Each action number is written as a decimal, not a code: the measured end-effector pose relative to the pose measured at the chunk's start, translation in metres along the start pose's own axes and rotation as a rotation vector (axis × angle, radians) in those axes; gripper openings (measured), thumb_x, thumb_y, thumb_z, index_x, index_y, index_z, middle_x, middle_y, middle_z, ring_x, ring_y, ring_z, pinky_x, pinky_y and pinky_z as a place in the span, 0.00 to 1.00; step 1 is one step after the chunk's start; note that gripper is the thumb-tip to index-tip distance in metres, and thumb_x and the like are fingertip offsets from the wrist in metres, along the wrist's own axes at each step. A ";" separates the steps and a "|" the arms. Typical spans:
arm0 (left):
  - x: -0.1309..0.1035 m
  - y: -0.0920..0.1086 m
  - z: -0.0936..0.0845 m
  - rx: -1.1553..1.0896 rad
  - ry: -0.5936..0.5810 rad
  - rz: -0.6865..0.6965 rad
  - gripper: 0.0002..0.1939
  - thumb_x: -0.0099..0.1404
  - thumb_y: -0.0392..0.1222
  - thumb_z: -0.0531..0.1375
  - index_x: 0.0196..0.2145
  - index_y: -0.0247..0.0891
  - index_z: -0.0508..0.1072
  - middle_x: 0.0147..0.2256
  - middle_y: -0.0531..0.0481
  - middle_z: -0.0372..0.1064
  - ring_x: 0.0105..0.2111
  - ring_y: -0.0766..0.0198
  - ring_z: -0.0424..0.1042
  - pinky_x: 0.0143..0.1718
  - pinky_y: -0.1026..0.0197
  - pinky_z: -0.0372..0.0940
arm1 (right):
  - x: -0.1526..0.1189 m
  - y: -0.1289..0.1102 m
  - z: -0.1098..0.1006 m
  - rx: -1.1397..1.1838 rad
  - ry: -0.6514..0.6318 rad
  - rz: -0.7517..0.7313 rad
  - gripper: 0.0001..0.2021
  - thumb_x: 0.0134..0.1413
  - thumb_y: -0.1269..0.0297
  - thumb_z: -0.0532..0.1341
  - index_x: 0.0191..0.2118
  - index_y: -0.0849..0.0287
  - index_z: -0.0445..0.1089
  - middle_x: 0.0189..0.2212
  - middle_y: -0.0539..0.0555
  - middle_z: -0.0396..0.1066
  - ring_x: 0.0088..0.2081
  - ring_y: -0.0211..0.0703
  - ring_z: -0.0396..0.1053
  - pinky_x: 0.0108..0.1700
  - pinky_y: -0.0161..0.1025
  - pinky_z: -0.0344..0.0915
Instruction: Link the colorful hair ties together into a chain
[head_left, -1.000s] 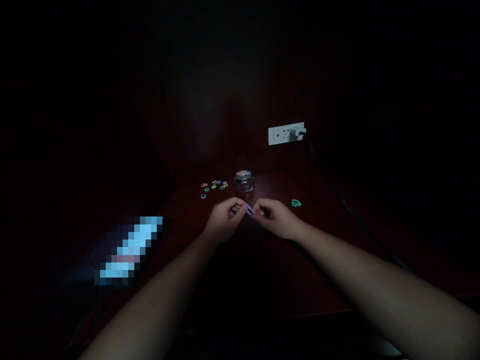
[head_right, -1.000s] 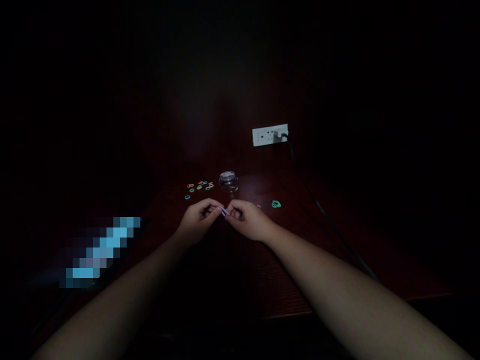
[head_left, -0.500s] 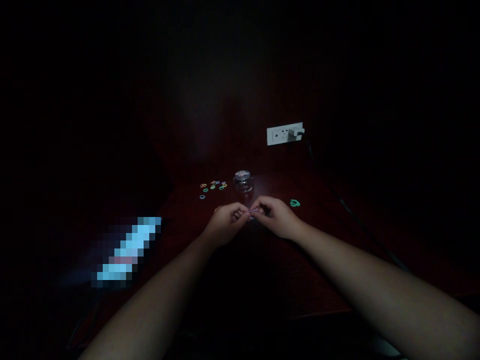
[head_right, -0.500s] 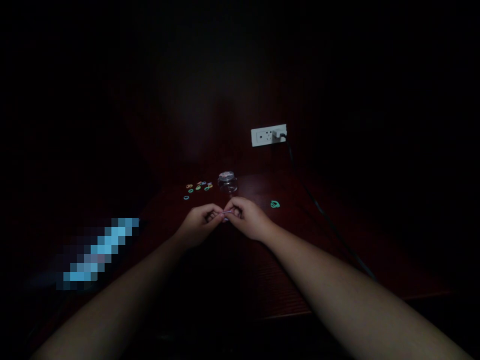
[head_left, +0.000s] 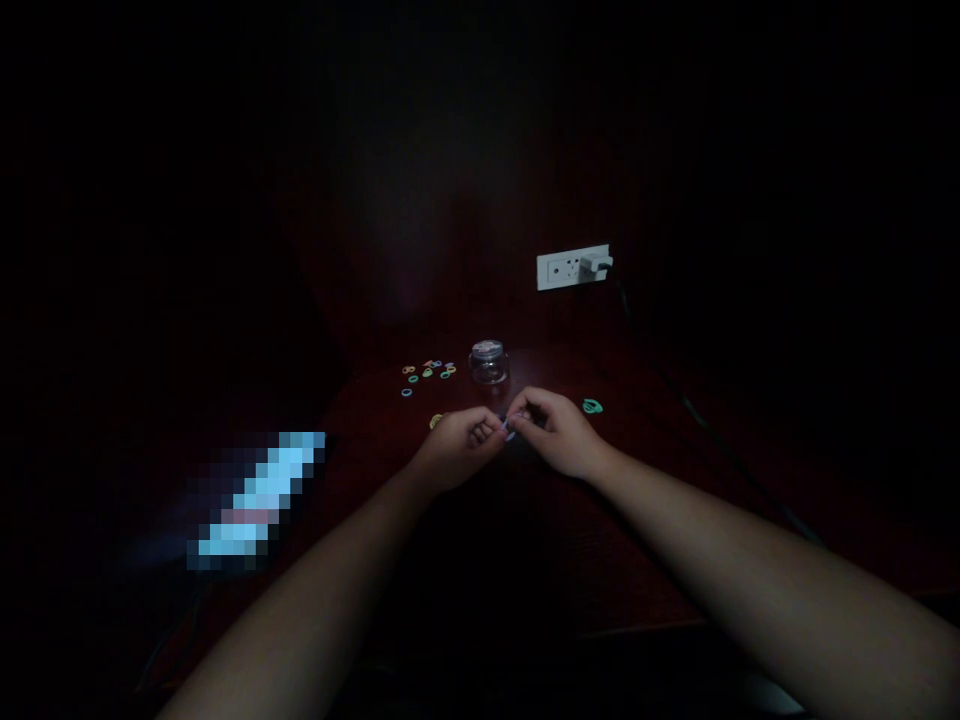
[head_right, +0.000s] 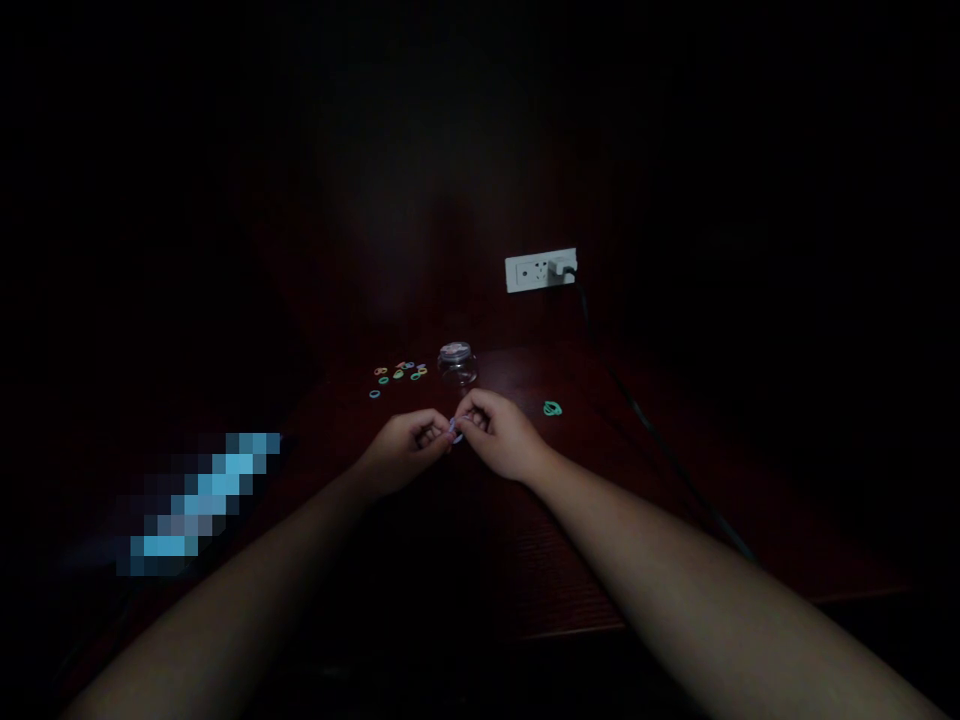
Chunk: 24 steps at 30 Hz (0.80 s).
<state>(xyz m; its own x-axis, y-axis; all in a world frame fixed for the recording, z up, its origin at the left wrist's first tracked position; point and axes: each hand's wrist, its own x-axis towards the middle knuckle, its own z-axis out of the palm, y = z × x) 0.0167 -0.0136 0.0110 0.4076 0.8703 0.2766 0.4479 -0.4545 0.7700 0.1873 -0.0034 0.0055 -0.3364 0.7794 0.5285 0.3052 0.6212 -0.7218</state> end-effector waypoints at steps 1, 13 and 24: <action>0.000 0.000 0.000 -0.007 -0.005 -0.006 0.09 0.57 0.43 0.56 0.28 0.33 0.69 0.22 0.54 0.65 0.20 0.73 0.59 0.20 0.70 0.55 | 0.000 0.000 0.000 -0.007 0.008 -0.003 0.03 0.50 0.69 0.55 0.27 0.61 0.64 0.22 0.49 0.62 0.26 0.35 0.59 0.27 0.32 0.55; -0.001 0.000 0.000 0.004 0.014 0.012 0.06 0.57 0.41 0.56 0.28 0.34 0.67 0.22 0.55 0.61 0.20 0.74 0.57 0.21 0.71 0.55 | 0.001 0.001 -0.002 -0.001 0.019 0.000 0.02 0.48 0.70 0.56 0.27 0.60 0.64 0.22 0.49 0.62 0.25 0.35 0.58 0.28 0.33 0.56; 0.000 -0.001 -0.003 -0.002 0.147 0.074 0.07 0.58 0.41 0.56 0.32 0.34 0.67 0.26 0.52 0.64 0.26 0.70 0.63 0.27 0.68 0.59 | 0.000 0.009 0.004 0.077 -0.110 0.036 0.04 0.47 0.66 0.58 0.28 0.61 0.62 0.20 0.47 0.59 0.23 0.32 0.56 0.25 0.31 0.55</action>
<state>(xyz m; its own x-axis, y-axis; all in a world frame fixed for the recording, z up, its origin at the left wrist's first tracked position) 0.0143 -0.0126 0.0117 0.3181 0.8531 0.4135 0.4196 -0.5178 0.7455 0.1870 0.0019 -0.0026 -0.4236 0.7848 0.4524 0.2507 0.5815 -0.7740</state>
